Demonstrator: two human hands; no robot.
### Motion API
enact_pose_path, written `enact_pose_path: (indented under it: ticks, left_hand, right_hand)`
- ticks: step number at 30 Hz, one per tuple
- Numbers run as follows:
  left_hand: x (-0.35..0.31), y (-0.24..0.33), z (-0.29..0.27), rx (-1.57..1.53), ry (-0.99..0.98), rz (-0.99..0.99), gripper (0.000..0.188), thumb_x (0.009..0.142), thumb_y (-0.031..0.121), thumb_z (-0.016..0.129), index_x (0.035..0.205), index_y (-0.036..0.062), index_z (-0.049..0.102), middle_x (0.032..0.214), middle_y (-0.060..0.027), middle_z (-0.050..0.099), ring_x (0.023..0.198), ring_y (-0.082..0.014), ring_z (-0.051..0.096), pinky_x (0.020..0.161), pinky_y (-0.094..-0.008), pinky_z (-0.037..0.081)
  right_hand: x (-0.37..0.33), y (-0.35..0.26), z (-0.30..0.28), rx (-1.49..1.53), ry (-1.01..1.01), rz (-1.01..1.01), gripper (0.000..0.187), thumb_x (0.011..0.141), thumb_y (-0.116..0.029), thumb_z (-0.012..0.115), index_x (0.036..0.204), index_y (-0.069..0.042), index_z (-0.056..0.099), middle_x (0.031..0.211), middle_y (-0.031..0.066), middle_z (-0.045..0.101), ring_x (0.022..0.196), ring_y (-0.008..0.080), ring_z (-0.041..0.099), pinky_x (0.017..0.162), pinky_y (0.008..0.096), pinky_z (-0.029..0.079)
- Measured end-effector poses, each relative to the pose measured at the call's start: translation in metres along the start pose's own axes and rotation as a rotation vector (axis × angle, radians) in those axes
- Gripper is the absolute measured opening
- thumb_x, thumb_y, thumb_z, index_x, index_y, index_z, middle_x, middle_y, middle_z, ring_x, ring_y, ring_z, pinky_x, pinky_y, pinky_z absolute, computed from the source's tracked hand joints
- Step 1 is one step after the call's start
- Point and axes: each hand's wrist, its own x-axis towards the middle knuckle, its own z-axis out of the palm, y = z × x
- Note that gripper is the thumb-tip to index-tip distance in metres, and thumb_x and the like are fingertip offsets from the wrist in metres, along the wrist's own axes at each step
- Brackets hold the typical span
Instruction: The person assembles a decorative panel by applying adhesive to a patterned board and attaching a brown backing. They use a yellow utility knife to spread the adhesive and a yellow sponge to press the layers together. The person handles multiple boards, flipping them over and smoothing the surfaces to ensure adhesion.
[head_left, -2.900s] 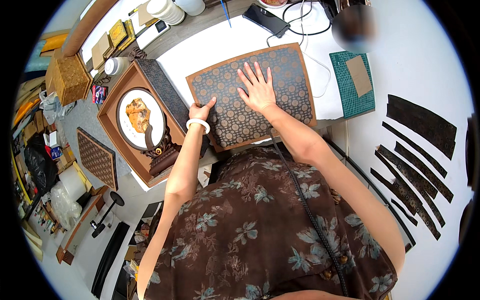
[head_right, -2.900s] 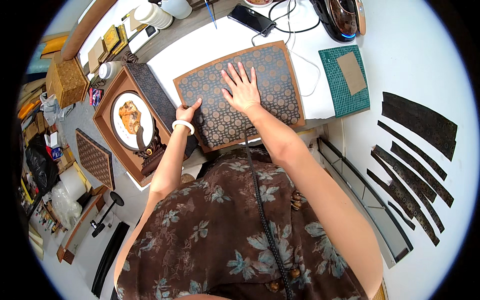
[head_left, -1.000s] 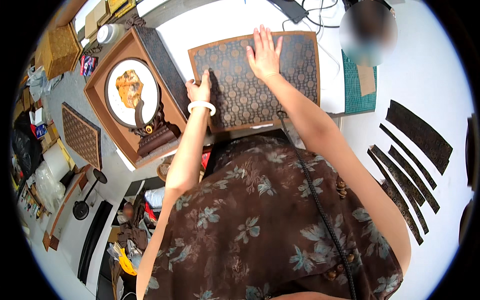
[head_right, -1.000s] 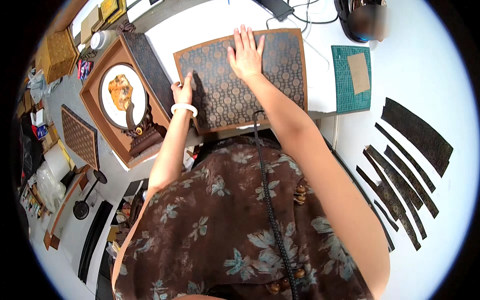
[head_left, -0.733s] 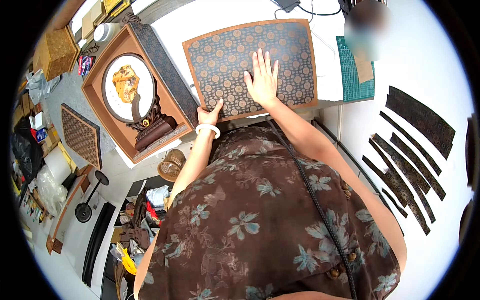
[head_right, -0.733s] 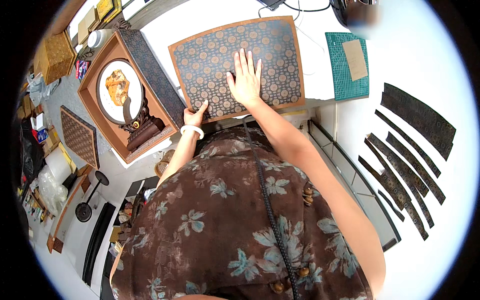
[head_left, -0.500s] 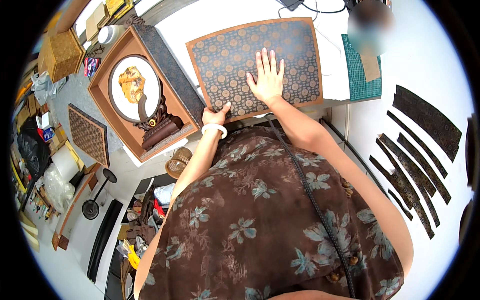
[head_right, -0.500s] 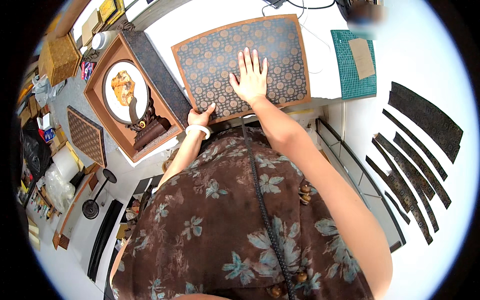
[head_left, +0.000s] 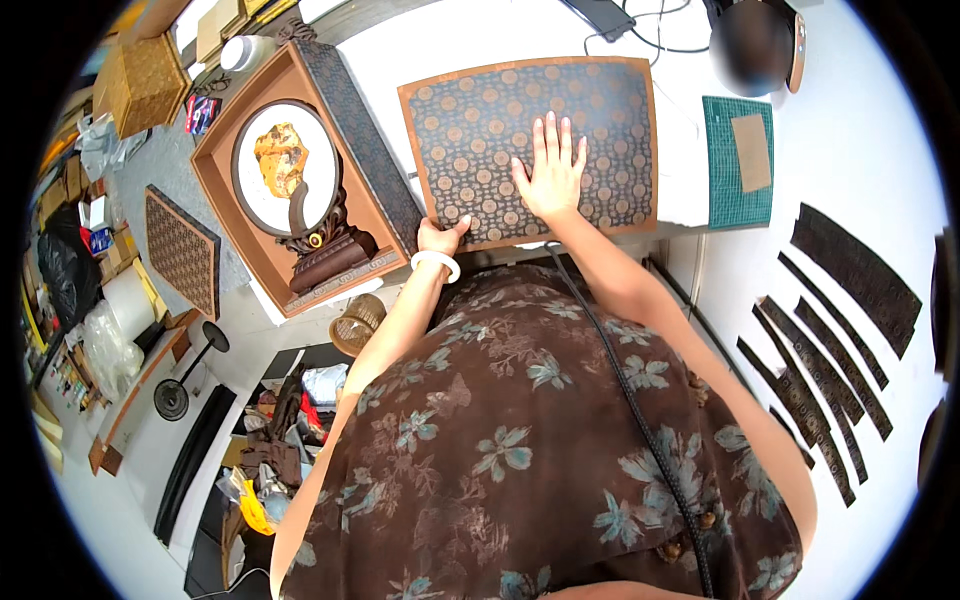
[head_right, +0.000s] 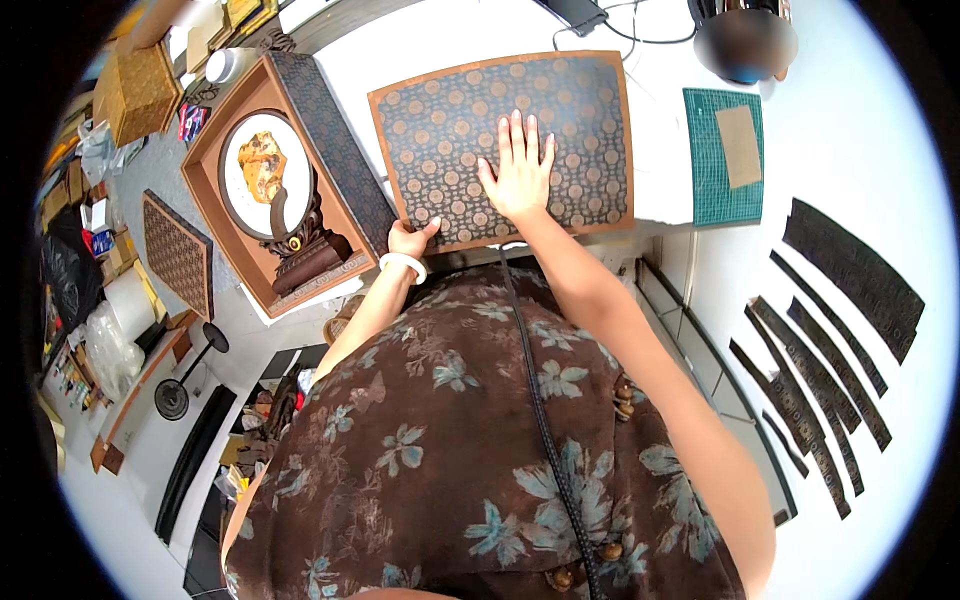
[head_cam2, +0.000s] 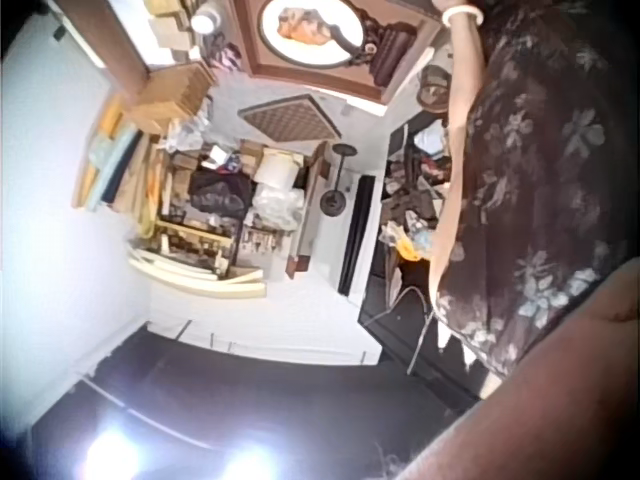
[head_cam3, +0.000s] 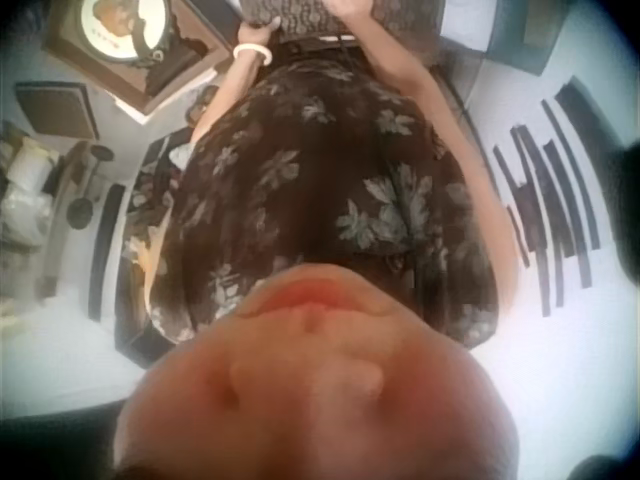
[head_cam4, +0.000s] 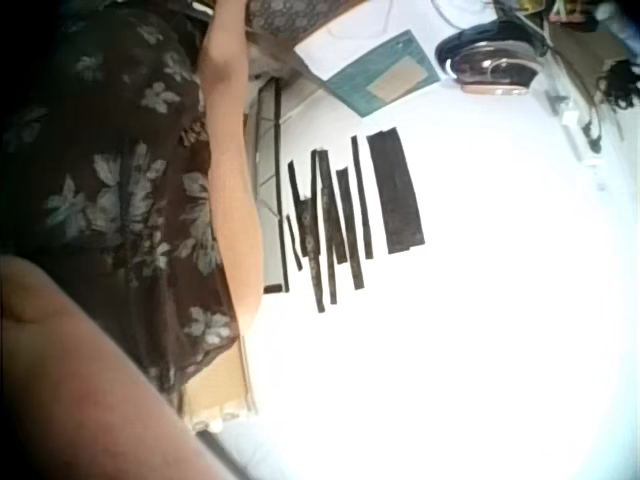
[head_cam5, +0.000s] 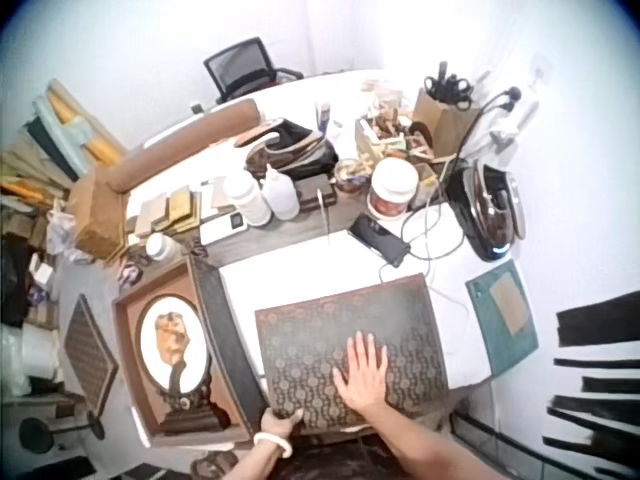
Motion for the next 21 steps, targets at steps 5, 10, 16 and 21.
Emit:
enact_pose_path:
  ticks: [5, 10, 16, 21]
  left_hand:
    - [-0.003, 0.015, -0.005, -0.017, 0.082, 0.1, 0.082, 0.079, 0.032, 0.081, 0.137, -0.0085, 0.038, 0.131, -0.0235, 0.05, 0.119, -0.0322, 0.053, 0.102, -0.0401, 0.044]
    - [0.016, 0.07, -0.015, -0.026, 0.329, 0.505, 0.085, 0.08, 0.029, 0.075, 0.144, -0.0078, 0.032, 0.143, -0.0266, 0.04, 0.134, -0.0387, 0.042, 0.112, -0.0419, 0.035]
    - [0.096, 0.133, -0.026, -0.302, 0.143, 0.263, 0.087, 0.076, 0.042, 0.085, 0.137, -0.0043, 0.043, 0.127, -0.0194, 0.06, 0.116, -0.0281, 0.06, 0.101, -0.0392, 0.047]
    - [0.087, 0.17, -0.043, -0.354, -0.038, 0.281, 0.079, 0.07, 0.03, 0.091, 0.131, -0.0003, 0.05, 0.122, -0.0168, 0.064, 0.109, -0.0262, 0.064, 0.096, -0.0377, 0.051]
  right_hand:
    - [-0.007, 0.056, -0.041, 0.389, 0.319, 0.071, 0.059, 0.091, -0.023, 0.056, 0.143, -0.002, 0.04, 0.151, 0.0208, 0.036, 0.142, 0.0374, 0.03, 0.118, 0.0534, 0.021]
    - [0.018, 0.106, -0.072, 0.237, 0.386, 0.02, 0.053, 0.087, -0.012, 0.06, 0.136, 0.002, 0.046, 0.144, 0.024, 0.043, 0.137, 0.0391, 0.037, 0.114, 0.0518, 0.028]
    - [0.091, 0.001, -0.021, 0.126, 0.143, -0.248, 0.062, 0.1, -0.034, 0.045, 0.154, -0.006, 0.029, 0.161, 0.012, 0.023, 0.151, 0.0313, 0.016, 0.122, 0.0501, 0.011]
    - [0.103, -0.008, -0.012, -0.095, 0.055, -0.22, 0.065, 0.1, -0.045, 0.039, 0.157, -0.018, 0.023, 0.163, 0.0085, 0.019, 0.151, 0.0306, 0.013, 0.121, 0.0548, 0.008]
